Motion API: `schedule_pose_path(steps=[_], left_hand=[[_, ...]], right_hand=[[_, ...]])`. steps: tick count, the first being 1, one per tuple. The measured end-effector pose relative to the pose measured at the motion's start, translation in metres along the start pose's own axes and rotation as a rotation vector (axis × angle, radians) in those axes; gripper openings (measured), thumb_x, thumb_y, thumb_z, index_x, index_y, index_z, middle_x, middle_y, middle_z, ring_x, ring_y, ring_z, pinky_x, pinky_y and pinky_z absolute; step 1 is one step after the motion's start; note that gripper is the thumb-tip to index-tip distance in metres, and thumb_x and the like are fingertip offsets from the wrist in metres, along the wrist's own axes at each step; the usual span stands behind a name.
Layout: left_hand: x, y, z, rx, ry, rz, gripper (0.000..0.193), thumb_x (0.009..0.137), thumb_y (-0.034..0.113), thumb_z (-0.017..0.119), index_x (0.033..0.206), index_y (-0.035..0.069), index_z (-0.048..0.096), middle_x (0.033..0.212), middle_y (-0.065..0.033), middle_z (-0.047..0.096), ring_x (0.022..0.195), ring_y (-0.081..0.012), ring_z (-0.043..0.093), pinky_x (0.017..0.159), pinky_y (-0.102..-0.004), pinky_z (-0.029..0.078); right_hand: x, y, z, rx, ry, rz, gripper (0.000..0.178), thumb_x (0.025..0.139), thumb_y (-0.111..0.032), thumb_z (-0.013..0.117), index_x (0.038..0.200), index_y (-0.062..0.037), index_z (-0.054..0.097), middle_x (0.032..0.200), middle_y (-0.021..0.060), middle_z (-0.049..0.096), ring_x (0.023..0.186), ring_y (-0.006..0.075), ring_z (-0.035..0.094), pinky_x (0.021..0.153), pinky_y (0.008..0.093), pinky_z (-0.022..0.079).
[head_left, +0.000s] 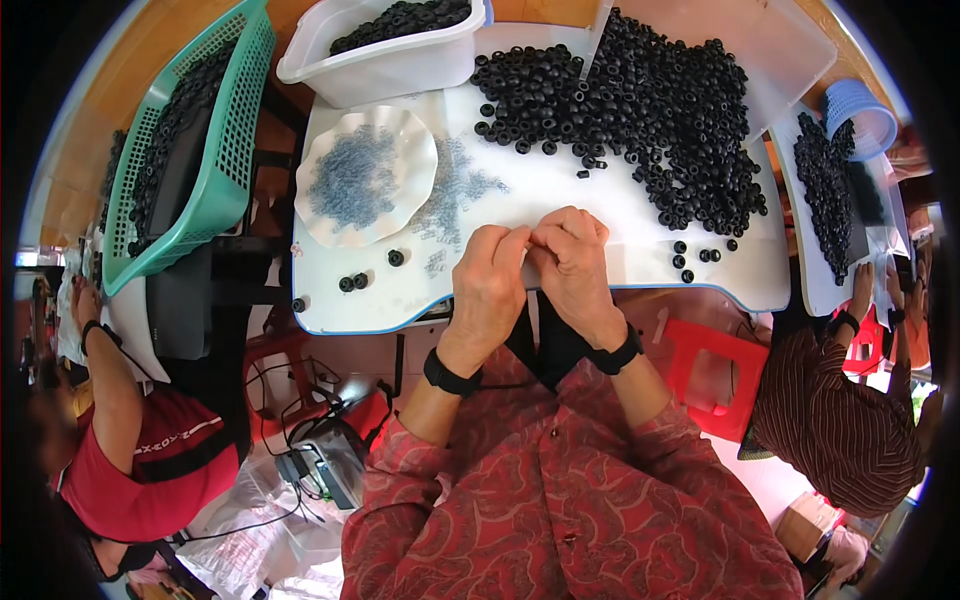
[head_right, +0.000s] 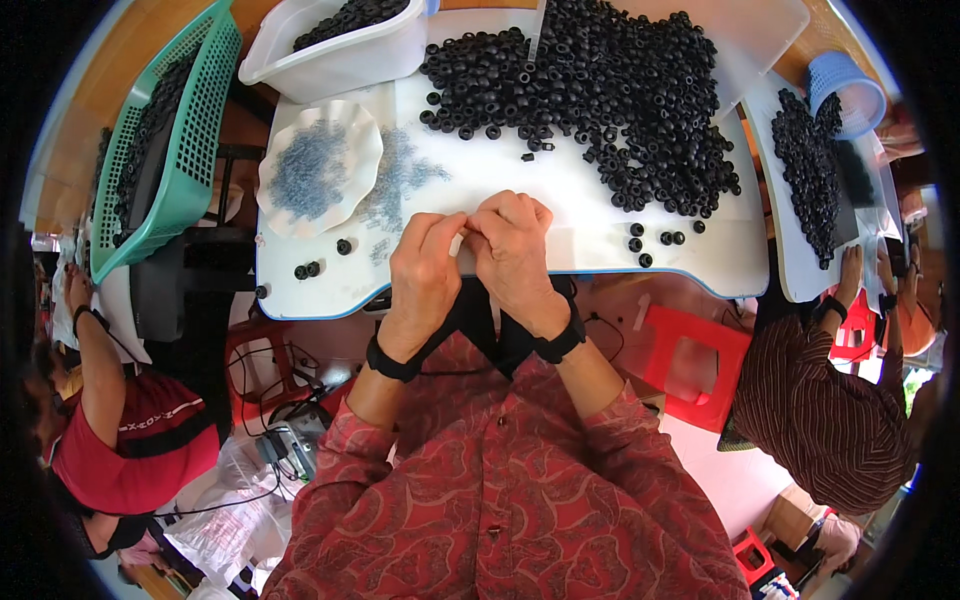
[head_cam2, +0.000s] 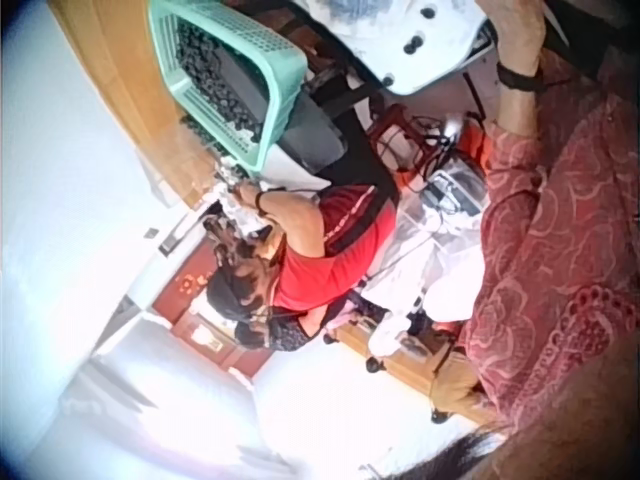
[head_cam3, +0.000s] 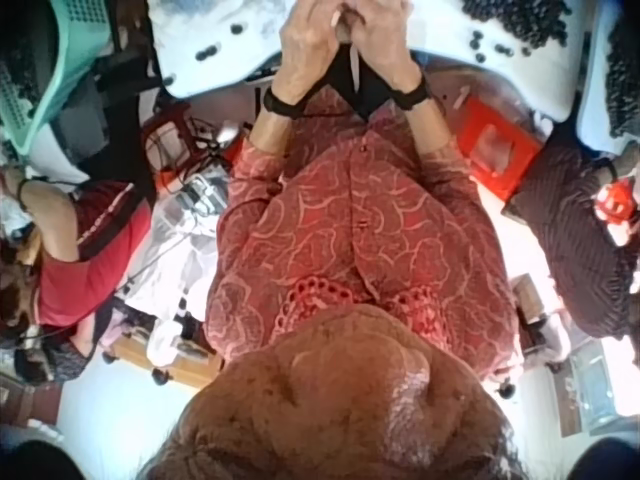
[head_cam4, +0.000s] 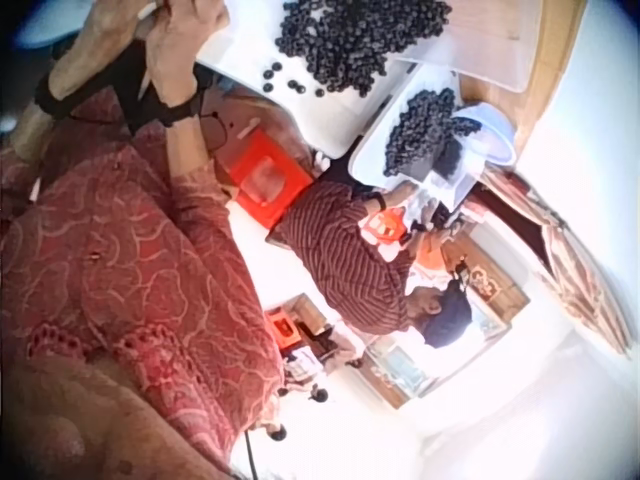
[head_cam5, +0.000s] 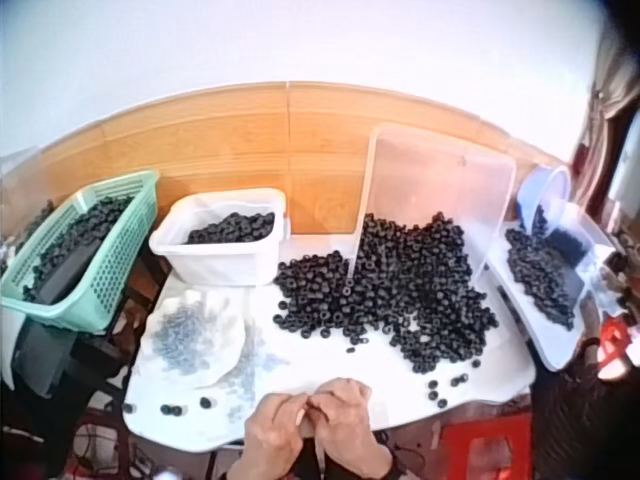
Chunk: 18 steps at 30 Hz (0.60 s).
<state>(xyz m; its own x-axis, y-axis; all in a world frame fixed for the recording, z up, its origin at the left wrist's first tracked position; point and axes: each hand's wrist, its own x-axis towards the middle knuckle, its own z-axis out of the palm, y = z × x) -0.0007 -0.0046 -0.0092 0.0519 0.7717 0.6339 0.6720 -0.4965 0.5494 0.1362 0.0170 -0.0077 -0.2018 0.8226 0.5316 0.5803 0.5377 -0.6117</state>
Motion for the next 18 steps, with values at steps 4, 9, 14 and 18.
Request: schedule_pose_path(steps=[4,9,14,18], left_hand=[[-0.001,0.003,-0.006,0.019,-0.065,0.004,0.034,0.074,-0.014,0.059,0.105,-0.004,0.066,0.092,-0.0153,0.061,0.083,-0.0326,0.064,0.068,-0.0392,0.056],[0.0,0.001,-0.005,0.026,-0.124,0.026,0.033,0.074,-0.009,0.062,0.106,-0.004,0.064,0.092,-0.0153,0.057,0.084,-0.033,0.061,0.07,-0.0414,0.054],[-0.006,0.0,-0.005,-0.052,-0.152,-0.024,0.026,0.081,0.002,0.067,0.105,-0.005,0.061,0.094,-0.018,0.061,0.083,-0.0377,0.063,0.066,-0.0433,0.051],[-0.006,-0.003,-0.003,-0.06,-0.159,0.042,0.028,0.079,0.005,0.07,0.104,-0.004,0.061,0.092,-0.0184,0.062,0.083,-0.0381,0.063,0.068,-0.0452,0.051]], right_hand=[[0.0,-0.001,-0.008,0.047,-0.07,0.022,0.016,0.076,0.007,0.067,0.086,-0.0052,0.067,0.091,0.0041,0.059,0.089,0.0241,0.056,0.09,0.0388,0.035],[0.0,-0.01,-0.008,0.272,0.075,0.155,0.02,0.084,0.005,0.059,0.102,-0.0018,0.066,0.105,0.0118,0.062,0.102,0.0276,0.057,0.095,0.0402,0.04],[0.026,-0.031,0.0,0.358,0.012,-0.058,0.022,0.095,-0.01,0.051,0.108,0.0003,0.064,0.116,0.015,0.064,0.107,0.0314,0.059,0.105,0.0426,0.037],[0.029,-0.022,0.011,0.464,-0.191,-0.085,0.028,0.098,-0.016,0.042,0.102,-0.0026,0.066,0.103,0.0121,0.067,0.101,0.0276,0.06,0.102,0.0413,0.038]])
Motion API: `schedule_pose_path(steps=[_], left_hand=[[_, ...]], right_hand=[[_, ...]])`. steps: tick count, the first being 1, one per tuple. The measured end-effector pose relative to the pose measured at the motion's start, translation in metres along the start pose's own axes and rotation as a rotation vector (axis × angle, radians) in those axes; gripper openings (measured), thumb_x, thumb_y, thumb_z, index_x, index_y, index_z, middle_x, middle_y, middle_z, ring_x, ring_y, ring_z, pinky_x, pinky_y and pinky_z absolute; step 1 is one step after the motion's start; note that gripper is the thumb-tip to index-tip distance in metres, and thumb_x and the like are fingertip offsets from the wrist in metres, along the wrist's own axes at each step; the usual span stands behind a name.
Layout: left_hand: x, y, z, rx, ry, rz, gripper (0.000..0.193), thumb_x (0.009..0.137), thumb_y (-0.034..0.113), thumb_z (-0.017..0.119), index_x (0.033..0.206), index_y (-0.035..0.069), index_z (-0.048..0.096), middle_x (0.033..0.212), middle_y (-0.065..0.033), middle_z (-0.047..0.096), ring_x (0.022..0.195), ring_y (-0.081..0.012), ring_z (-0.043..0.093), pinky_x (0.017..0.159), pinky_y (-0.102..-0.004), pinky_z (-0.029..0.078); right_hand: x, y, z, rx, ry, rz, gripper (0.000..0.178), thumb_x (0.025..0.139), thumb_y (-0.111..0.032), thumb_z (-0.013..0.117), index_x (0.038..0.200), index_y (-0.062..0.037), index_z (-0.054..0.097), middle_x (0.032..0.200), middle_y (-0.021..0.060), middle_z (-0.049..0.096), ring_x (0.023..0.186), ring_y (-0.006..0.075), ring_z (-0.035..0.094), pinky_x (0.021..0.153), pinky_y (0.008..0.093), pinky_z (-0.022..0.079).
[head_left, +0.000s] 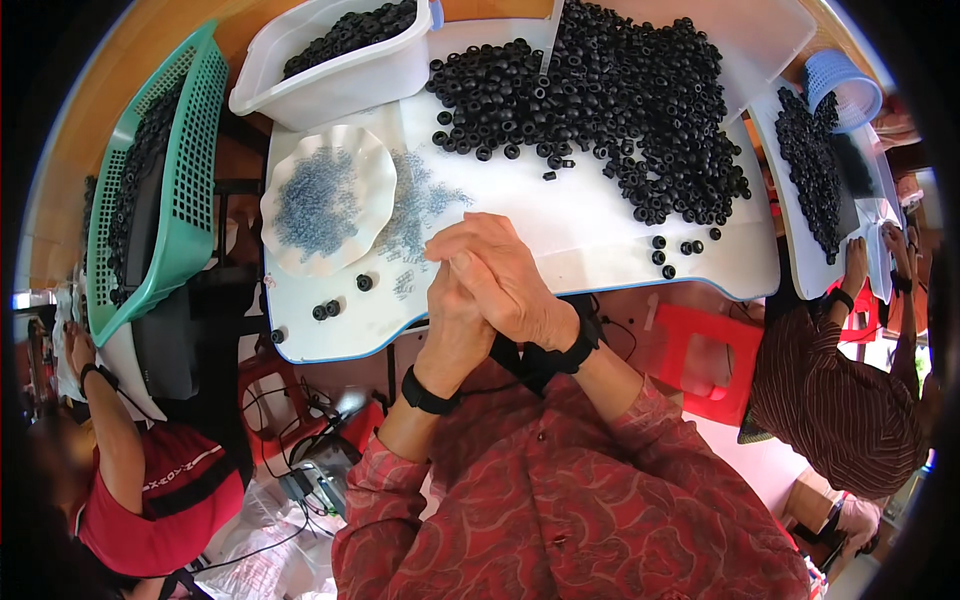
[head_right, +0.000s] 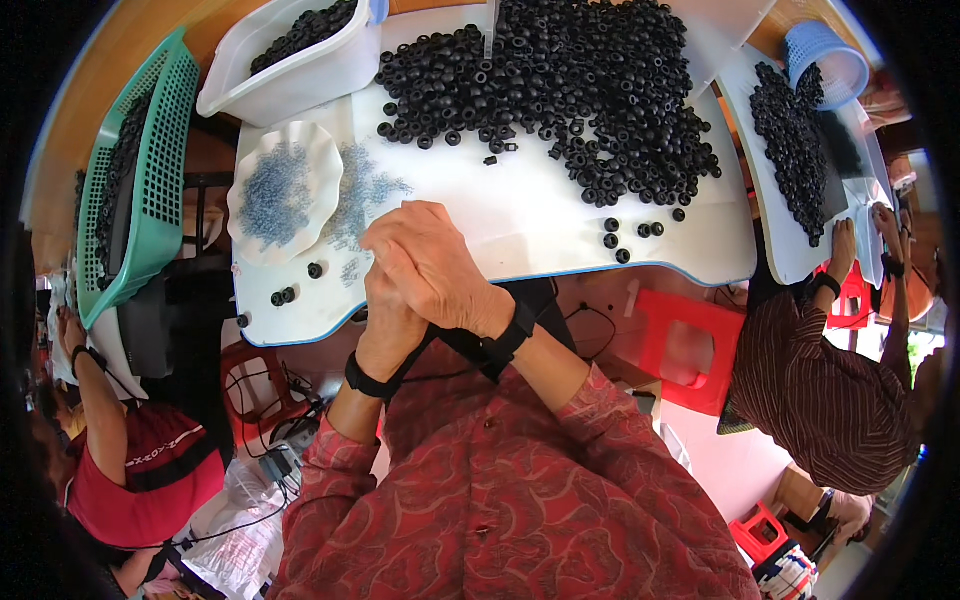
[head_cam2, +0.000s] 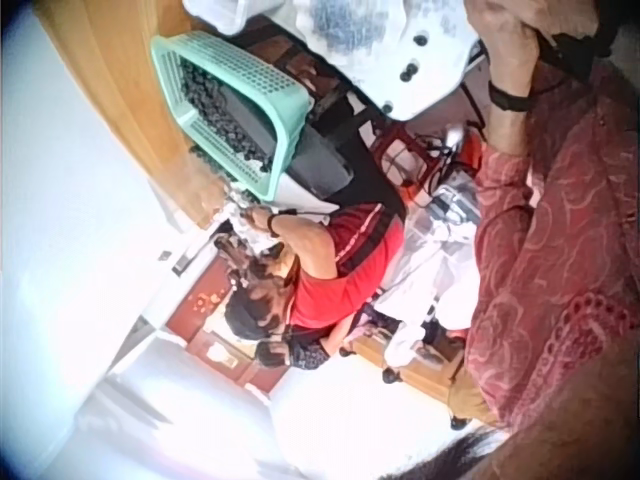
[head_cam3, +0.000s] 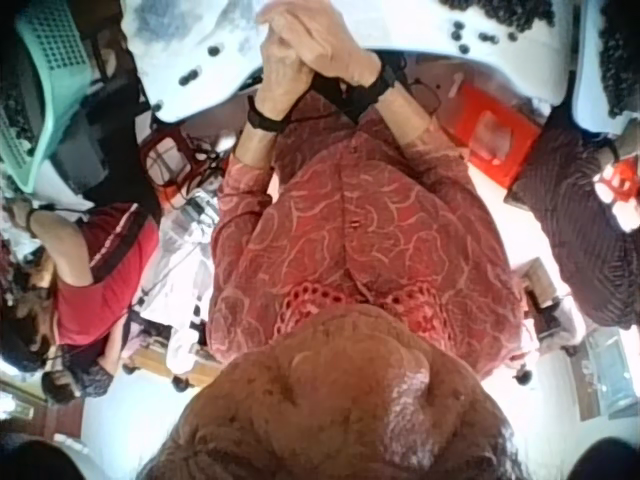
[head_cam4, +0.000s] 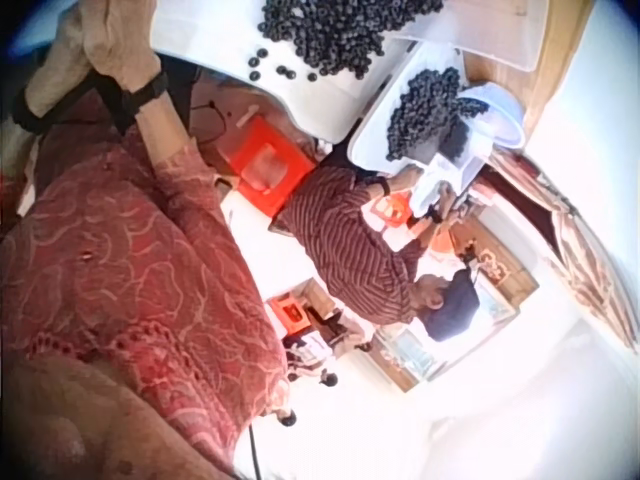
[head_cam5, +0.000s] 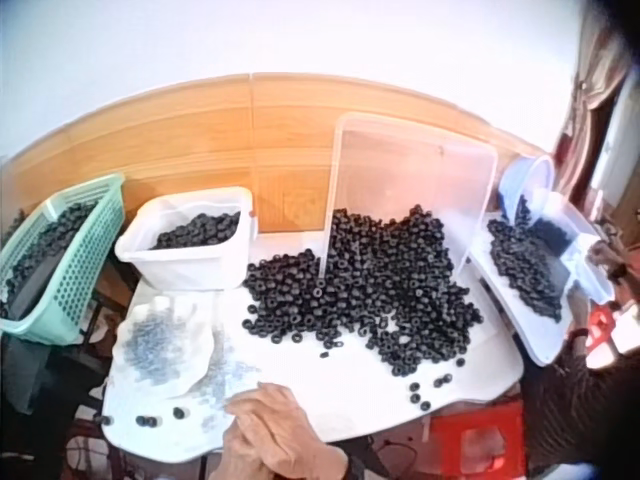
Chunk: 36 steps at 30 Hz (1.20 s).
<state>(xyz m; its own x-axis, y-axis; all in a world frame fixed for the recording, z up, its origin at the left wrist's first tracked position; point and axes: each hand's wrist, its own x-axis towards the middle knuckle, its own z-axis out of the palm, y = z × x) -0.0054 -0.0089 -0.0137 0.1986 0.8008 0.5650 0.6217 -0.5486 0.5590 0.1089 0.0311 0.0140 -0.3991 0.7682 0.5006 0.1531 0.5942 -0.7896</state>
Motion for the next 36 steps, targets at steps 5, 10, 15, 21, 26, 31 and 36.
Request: schedule_pose_path(steps=[5,10,15,21,26,31,36], left_hand=[[-0.004,-0.001,0.004,0.086,0.011,0.027,0.032,0.076,0.004,0.074,0.104,-0.005,0.061,0.09,-0.0184,0.063,0.082,-0.037,0.064,0.068,-0.0449,0.052],[-0.003,-0.003,0.005,0.111,0.006,0.01,0.032,0.074,0.003,0.075,0.103,-0.005,0.062,0.09,-0.0178,0.063,0.081,-0.0366,0.065,0.066,-0.0447,0.052],[-0.002,-0.002,0.001,0.058,0.0,-0.02,0.031,0.074,0.003,0.075,0.101,-0.004,0.063,0.091,-0.0175,0.064,0.079,-0.0367,0.065,0.063,-0.0442,0.052],[-0.002,-0.001,0.003,0.064,0.016,0.017,0.031,0.073,0.003,0.076,0.101,-0.004,0.063,0.089,-0.0169,0.063,0.078,-0.0364,0.065,0.064,-0.0438,0.053],[0.002,-0.003,0.001,0.101,0.001,0.008,0.029,0.075,0.001,0.073,0.102,-0.004,0.063,0.09,-0.017,0.062,0.078,-0.0356,0.065,0.062,-0.0404,0.053],[0.005,0.008,-0.002,0.051,0.036,-0.134,0.029,0.076,-0.007,0.064,0.105,-0.003,0.065,0.091,-0.0161,0.061,0.08,-0.0345,0.064,0.065,-0.0399,0.054],[0.006,0.005,-0.004,-0.007,0.084,-0.131,0.028,0.085,-0.009,0.06,0.112,-0.003,0.066,0.095,-0.0178,0.062,0.081,-0.035,0.066,0.069,-0.0401,0.055]], right_hand=[[0.006,0.001,-0.001,0.007,-0.047,0.051,0.022,0.093,-0.013,0.041,0.085,-0.0048,0.06,0.088,0.0083,0.066,0.084,0.0245,0.058,0.086,0.0373,0.04],[0.009,0.008,0.002,0.049,-0.031,0.063,0.022,0.091,-0.011,0.04,0.081,-0.0051,0.058,0.083,0.0076,0.064,0.078,0.0245,0.058,0.082,0.036,0.04],[0.009,0.004,0.007,0.063,0.022,0.083,0.021,0.091,-0.014,0.043,0.077,-0.0082,0.058,0.081,0.004,0.061,0.077,0.0242,0.056,0.078,0.0368,0.038],[0.005,0.012,0.006,0.092,0.028,0.088,0.022,0.091,-0.014,0.042,0.076,-0.0075,0.057,0.083,0.0049,0.062,0.078,0.024,0.055,0.075,0.0371,0.039],[0.007,0.009,0.003,0.121,-0.001,0.148,0.017,0.091,-0.011,0.045,0.086,-0.0037,0.06,0.091,0.0102,0.063,0.086,0.029,0.057,0.082,0.0388,0.044],[-0.014,0.01,-0.005,-0.021,0.242,0.101,0.026,0.085,0.003,0.05,0.111,0.0018,0.055,0.114,0.0194,0.057,0.104,0.0345,0.057,0.094,0.0405,0.047],[-0.036,0.001,-0.017,-0.23,0.237,0.098,0.033,0.076,0.014,0.06,0.107,0.0019,0.058,0.12,0.0179,0.055,0.109,0.0338,0.055,0.092,0.0387,0.049]])
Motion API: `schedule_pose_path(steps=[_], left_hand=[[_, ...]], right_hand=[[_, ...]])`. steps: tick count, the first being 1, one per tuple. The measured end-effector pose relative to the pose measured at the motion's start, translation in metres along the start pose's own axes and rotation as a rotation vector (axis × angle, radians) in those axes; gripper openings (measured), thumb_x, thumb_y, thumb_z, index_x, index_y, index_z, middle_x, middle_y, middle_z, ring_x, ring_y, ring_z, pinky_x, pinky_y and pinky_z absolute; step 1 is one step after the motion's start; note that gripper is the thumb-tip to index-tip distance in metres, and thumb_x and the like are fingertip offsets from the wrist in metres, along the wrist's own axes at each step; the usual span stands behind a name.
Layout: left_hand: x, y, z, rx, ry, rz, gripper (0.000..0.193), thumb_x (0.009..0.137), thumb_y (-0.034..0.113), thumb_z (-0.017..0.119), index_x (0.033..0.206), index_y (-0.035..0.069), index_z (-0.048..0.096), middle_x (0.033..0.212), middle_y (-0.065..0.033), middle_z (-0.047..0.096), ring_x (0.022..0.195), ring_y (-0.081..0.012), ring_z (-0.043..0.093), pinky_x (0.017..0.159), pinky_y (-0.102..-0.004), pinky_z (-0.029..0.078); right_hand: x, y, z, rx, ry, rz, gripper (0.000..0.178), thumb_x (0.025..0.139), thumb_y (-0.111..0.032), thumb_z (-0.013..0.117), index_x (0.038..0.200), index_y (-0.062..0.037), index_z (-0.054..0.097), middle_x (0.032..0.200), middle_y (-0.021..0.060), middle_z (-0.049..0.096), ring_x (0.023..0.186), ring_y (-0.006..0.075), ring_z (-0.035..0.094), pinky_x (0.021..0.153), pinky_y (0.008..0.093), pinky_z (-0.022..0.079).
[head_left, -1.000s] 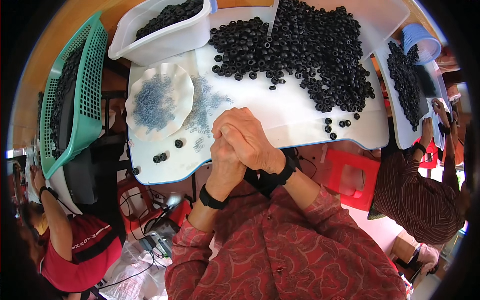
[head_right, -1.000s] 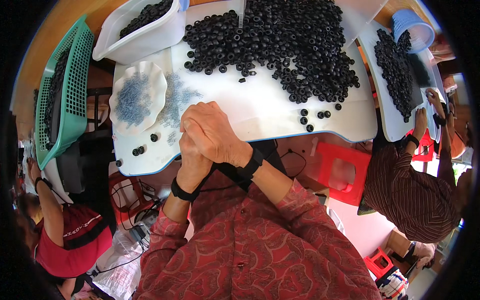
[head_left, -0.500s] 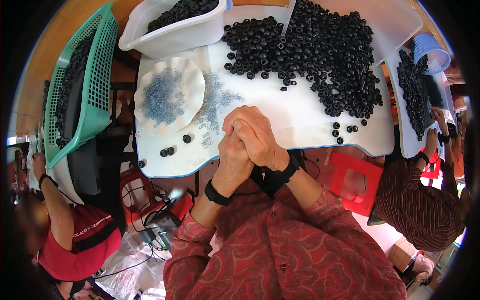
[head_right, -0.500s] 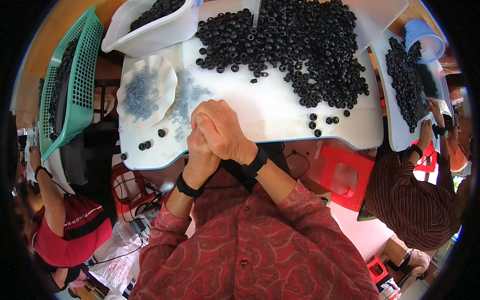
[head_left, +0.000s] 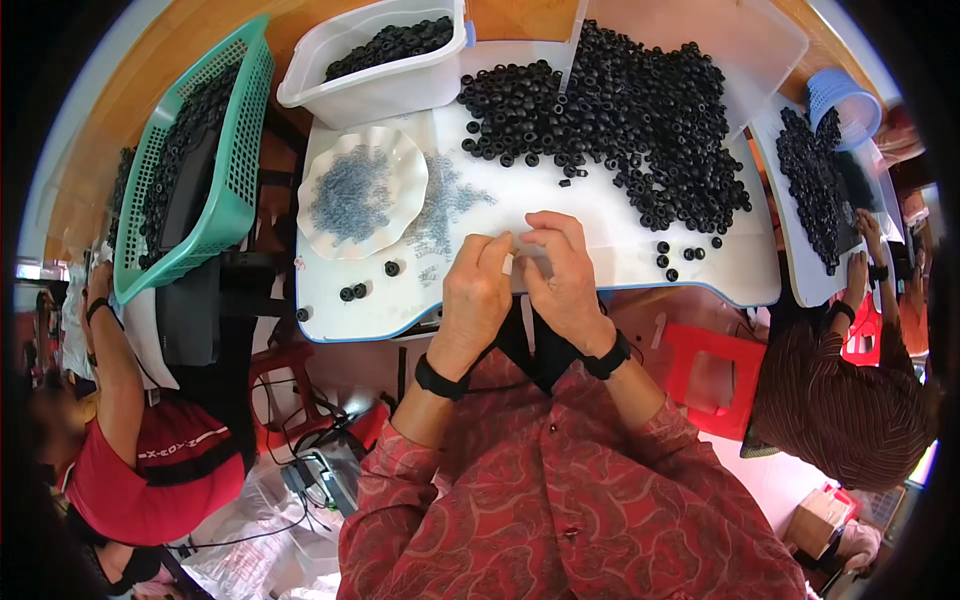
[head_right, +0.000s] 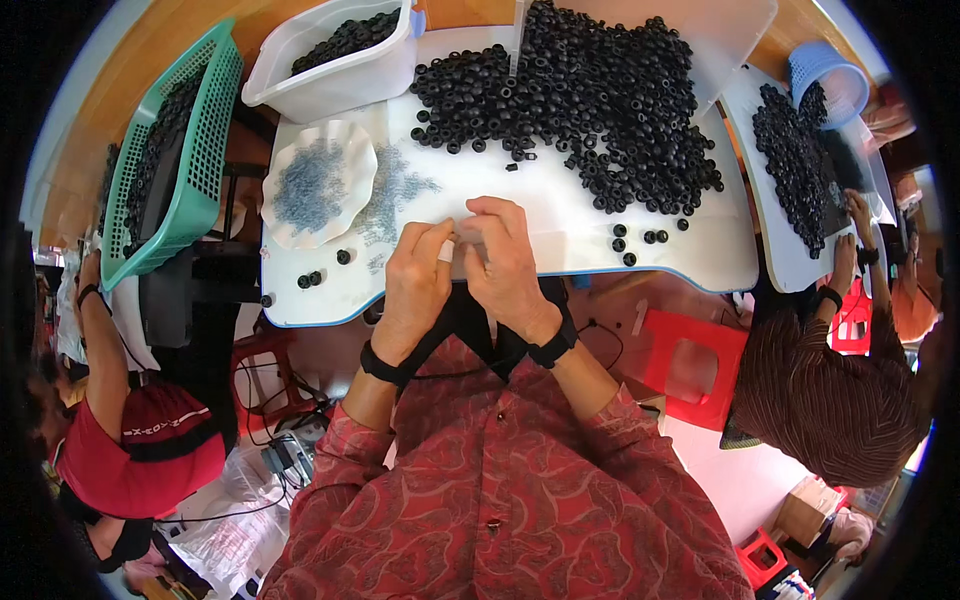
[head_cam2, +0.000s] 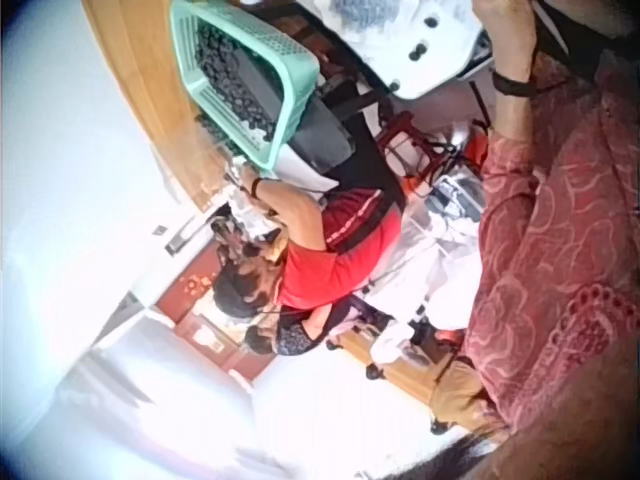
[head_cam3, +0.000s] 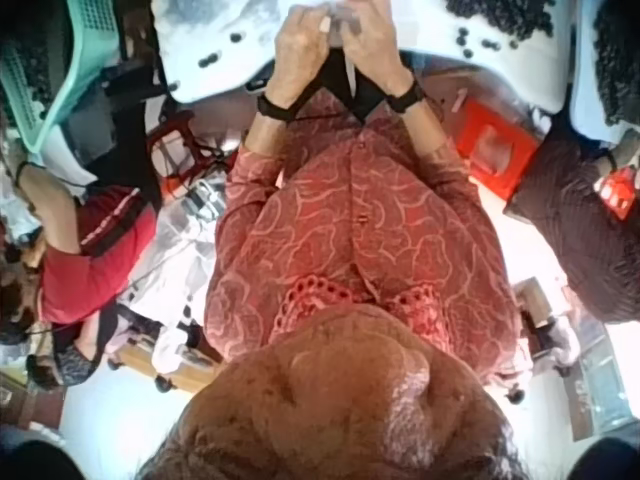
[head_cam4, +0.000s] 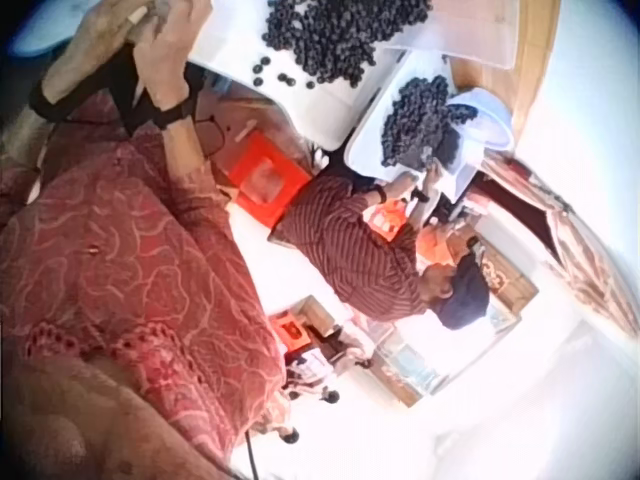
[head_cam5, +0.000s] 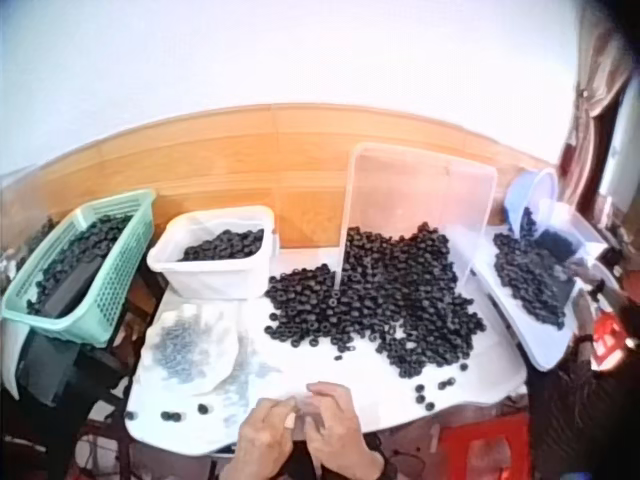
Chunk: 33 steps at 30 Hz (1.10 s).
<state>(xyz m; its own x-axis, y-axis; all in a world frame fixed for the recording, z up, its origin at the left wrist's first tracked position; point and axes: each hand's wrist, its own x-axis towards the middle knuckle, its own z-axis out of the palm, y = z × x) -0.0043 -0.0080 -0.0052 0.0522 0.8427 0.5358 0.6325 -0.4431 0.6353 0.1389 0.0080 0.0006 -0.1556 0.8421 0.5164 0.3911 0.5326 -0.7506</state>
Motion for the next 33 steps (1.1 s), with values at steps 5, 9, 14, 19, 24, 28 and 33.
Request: schedule_pose_path(steps=[5,9,14,19,24,28,33], left_hand=[[0.003,0.001,-0.013,-0.084,-0.073,-0.037,0.03,0.086,-0.006,0.061,0.115,-0.001,0.067,0.097,-0.0181,0.065,0.083,-0.0344,0.068,0.07,-0.0387,0.055],[0.007,-0.002,-0.019,-0.154,-0.127,-0.087,0.029,0.086,-0.005,0.062,0.115,-0.001,0.069,0.093,-0.0175,0.066,0.079,-0.0328,0.069,0.069,-0.0365,0.055],[0.008,-0.006,-0.019,-0.165,-0.146,-0.083,0.028,0.086,-0.006,0.062,0.113,-0.001,0.07,0.087,-0.0155,0.066,0.071,-0.0263,0.069,0.064,-0.0333,0.054],[0.009,-0.006,-0.018,-0.154,-0.153,-0.107,0.027,0.086,-0.006,0.063,0.112,-0.001,0.071,0.086,-0.0139,0.066,0.068,-0.0222,0.068,0.062,-0.0315,0.054],[0.007,-0.003,-0.019,-0.13,-0.122,-0.125,0.026,0.086,-0.005,0.064,0.111,0.0,0.071,0.087,-0.0144,0.067,0.07,-0.0241,0.068,0.062,-0.033,0.053],[0.008,0.003,-0.016,-0.09,-0.079,-0.099,0.024,0.084,-0.005,0.065,0.107,0.001,0.072,0.088,-0.0151,0.068,0.073,-0.0278,0.068,0.064,-0.0344,0.053],[0.01,0.006,-0.019,-0.103,-0.081,-0.147,0.023,0.083,-0.005,0.065,0.104,0.002,0.071,0.088,-0.0149,0.069,0.075,-0.0284,0.068,0.067,-0.0339,0.053]], right_hand=[[-0.003,0.003,0.007,-0.003,0.001,0.009,0.021,0.074,0.011,0.07,0.092,0.0018,0.063,0.119,0.0149,0.057,0.106,0.0316,0.055,0.084,0.0363,0.051],[-0.003,0.006,0.007,-0.032,-0.004,0.003,0.017,0.075,0.011,0.069,0.089,0.0025,0.064,0.118,0.0133,0.058,0.104,0.0304,0.056,0.081,0.0359,0.052],[-0.004,0.004,0.008,0.023,-0.011,0.057,0.016,0.075,0.012,0.068,0.088,0.0025,0.064,0.116,0.0127,0.059,0.103,0.0298,0.056,0.081,0.0363,0.052],[-0.003,0.006,0.01,0.009,0.014,0.029,0.017,0.075,0.012,0.067,0.088,0.0015,0.065,0.112,0.0117,0.061,0.102,0.0305,0.056,0.082,0.0367,0.051],[-0.003,0.005,0.01,0.004,0.002,0.04,0.019,0.074,0.012,0.066,0.089,0.0008,0.065,0.111,0.0105,0.061,0.101,0.0306,0.055,0.083,0.0375,0.049],[-0.002,0.002,0.009,0.015,0.01,0.078,0.02,0.073,0.01,0.068,0.091,0.0005,0.066,0.111,0.0097,0.061,0.1,0.0305,0.055,0.083,0.0382,0.049],[-0.003,0.01,0.01,-0.026,-0.016,0.002,0.022,0.073,0.009,0.069,0.093,0.0005,0.067,0.111,0.0093,0.061,0.1,0.031,0.055,0.084,0.0394,0.047]])
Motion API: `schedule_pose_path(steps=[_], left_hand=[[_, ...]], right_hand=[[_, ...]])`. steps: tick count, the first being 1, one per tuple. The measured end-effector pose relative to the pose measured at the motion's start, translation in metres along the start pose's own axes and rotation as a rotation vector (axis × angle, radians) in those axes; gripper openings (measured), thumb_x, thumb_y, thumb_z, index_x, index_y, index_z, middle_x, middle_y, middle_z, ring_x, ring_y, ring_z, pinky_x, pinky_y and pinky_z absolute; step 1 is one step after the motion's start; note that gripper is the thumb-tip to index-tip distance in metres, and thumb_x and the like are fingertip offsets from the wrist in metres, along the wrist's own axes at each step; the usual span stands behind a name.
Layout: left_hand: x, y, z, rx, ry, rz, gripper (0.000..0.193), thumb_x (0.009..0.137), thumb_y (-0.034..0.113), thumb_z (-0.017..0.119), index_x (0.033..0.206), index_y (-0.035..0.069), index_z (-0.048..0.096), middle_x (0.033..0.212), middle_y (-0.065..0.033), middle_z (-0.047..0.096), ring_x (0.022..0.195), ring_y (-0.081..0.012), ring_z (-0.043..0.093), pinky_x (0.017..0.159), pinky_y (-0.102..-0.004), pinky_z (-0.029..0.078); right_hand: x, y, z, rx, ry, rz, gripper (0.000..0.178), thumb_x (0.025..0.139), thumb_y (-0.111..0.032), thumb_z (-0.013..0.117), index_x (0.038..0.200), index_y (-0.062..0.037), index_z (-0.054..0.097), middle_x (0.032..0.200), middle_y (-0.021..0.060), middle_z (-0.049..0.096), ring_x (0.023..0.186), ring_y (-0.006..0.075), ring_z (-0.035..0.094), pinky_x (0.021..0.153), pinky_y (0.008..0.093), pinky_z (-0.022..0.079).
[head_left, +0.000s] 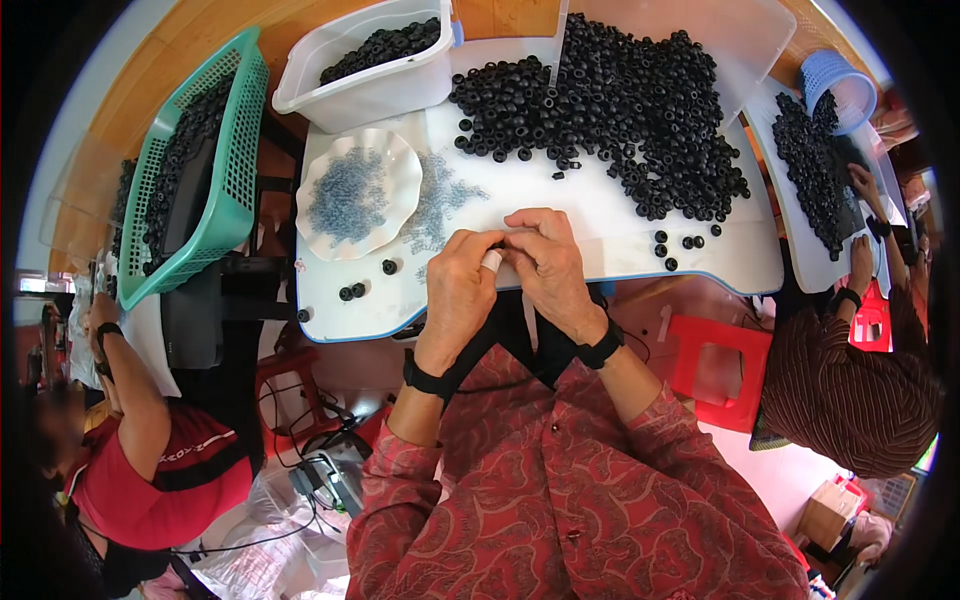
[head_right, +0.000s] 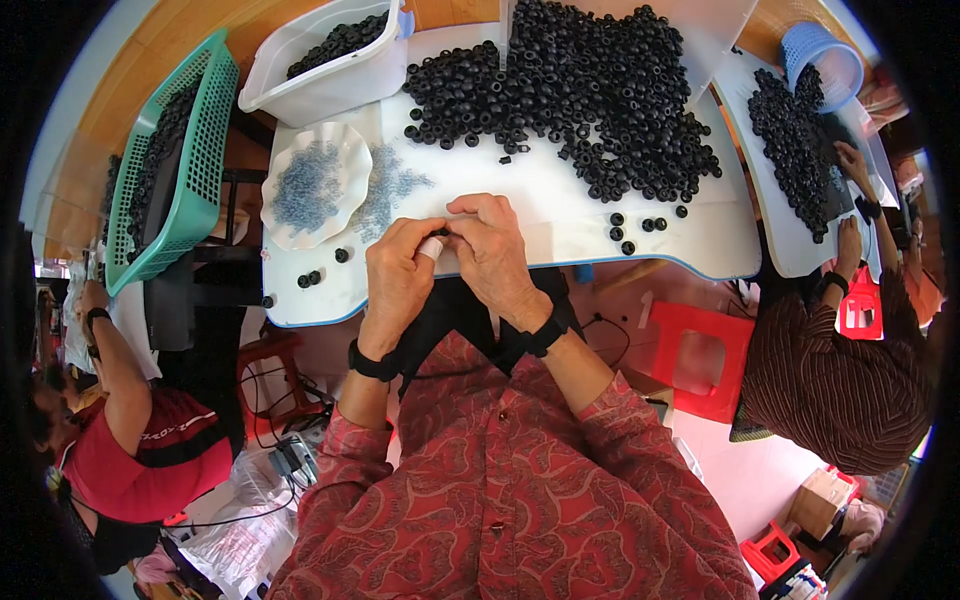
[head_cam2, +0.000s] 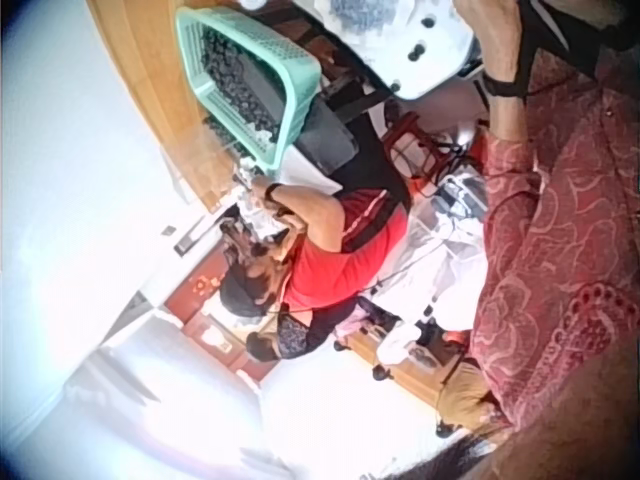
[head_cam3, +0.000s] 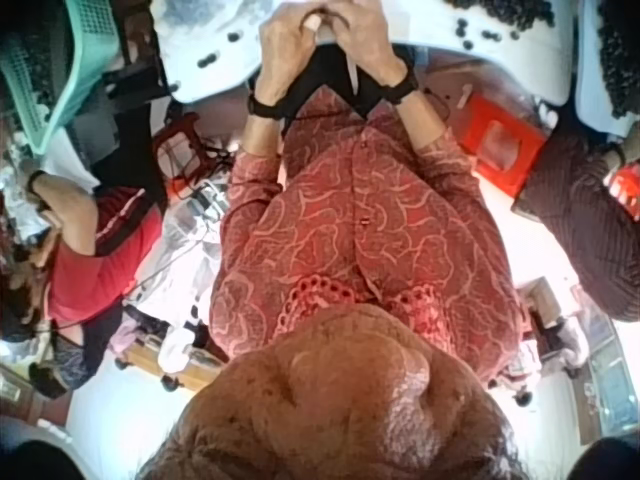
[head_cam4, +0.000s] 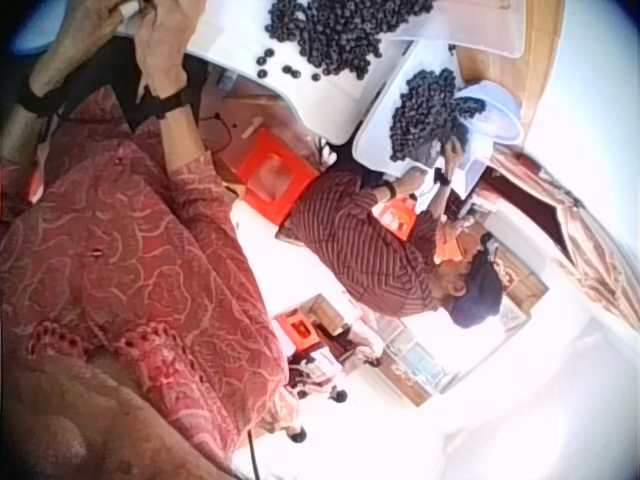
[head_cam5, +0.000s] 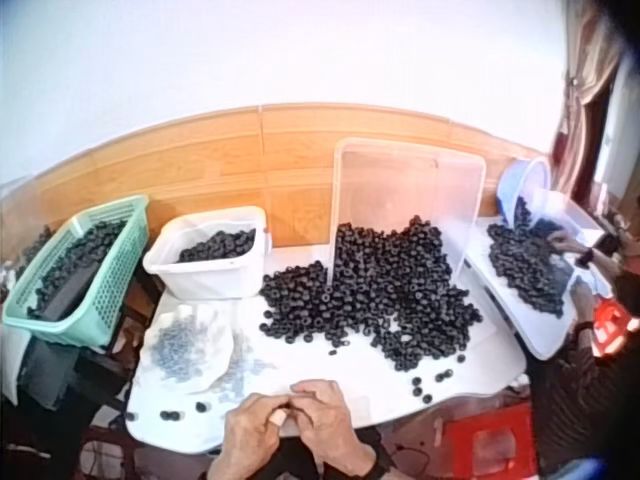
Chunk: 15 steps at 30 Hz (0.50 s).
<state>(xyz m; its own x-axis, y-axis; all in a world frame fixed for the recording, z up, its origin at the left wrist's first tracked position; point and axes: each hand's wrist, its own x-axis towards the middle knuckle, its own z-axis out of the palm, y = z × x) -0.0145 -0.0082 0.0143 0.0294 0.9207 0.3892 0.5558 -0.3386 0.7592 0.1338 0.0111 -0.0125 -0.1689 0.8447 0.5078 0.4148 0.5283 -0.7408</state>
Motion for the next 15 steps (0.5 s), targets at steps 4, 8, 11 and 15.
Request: schedule_pose_path(steps=[4,8,11,15], left_hand=[[-0.005,0.001,0.003,-0.049,0.043,-0.04,0.024,0.084,-0.006,0.064,0.106,0.001,0.07,0.089,-0.0136,0.069,0.076,-0.0243,0.069,0.067,-0.0322,0.054],[-0.015,-0.001,0.005,-0.349,0.025,-0.224,0.024,0.089,-0.006,0.062,0.112,-0.001,0.068,0.093,-0.0107,0.071,0.08,-0.017,0.07,0.071,-0.0279,0.056],[-0.025,0.005,0.004,-0.628,0.017,-0.336,0.025,0.093,-0.006,0.06,0.117,-0.003,0.066,0.097,-0.0103,0.071,0.083,-0.0147,0.069,0.075,-0.0261,0.058],[-0.036,0.017,0.003,-0.839,0.037,-0.401,0.024,0.095,-0.005,0.059,0.118,-0.005,0.064,0.097,-0.0108,0.07,0.082,-0.0146,0.069,0.074,-0.0261,0.058]], right_hand=[[0.002,-0.003,-0.003,-0.122,-0.018,-0.103,0.022,0.075,0.008,0.069,0.095,-0.0008,0.065,0.111,0.0091,0.061,0.1,0.0306,0.055,0.083,0.0399,0.046],[0.001,-0.005,-0.009,-0.106,-0.026,-0.157,0.022,0.077,0.007,0.067,0.097,-0.002,0.064,0.107,0.0083,0.063,0.096,0.029,0.057,0.081,0.038,0.046],[-0.007,-0.015,-0.016,-0.003,-0.053,-0.059,0.017,0.083,0.006,0.066,0.098,-0.0003,0.063,0.098,0.0092,0.066,0.088,0.0255,0.063,0.076,0.0343,0.051],[-0.019,-0.037,-0.025,0.189,-0.031,0.136,0.01,0.088,0.005,0.065,0.098,0.0016,0.066,0.091,0.0107,0.067,0.078,0.0204,0.069,0.068,0.0285,0.054]])
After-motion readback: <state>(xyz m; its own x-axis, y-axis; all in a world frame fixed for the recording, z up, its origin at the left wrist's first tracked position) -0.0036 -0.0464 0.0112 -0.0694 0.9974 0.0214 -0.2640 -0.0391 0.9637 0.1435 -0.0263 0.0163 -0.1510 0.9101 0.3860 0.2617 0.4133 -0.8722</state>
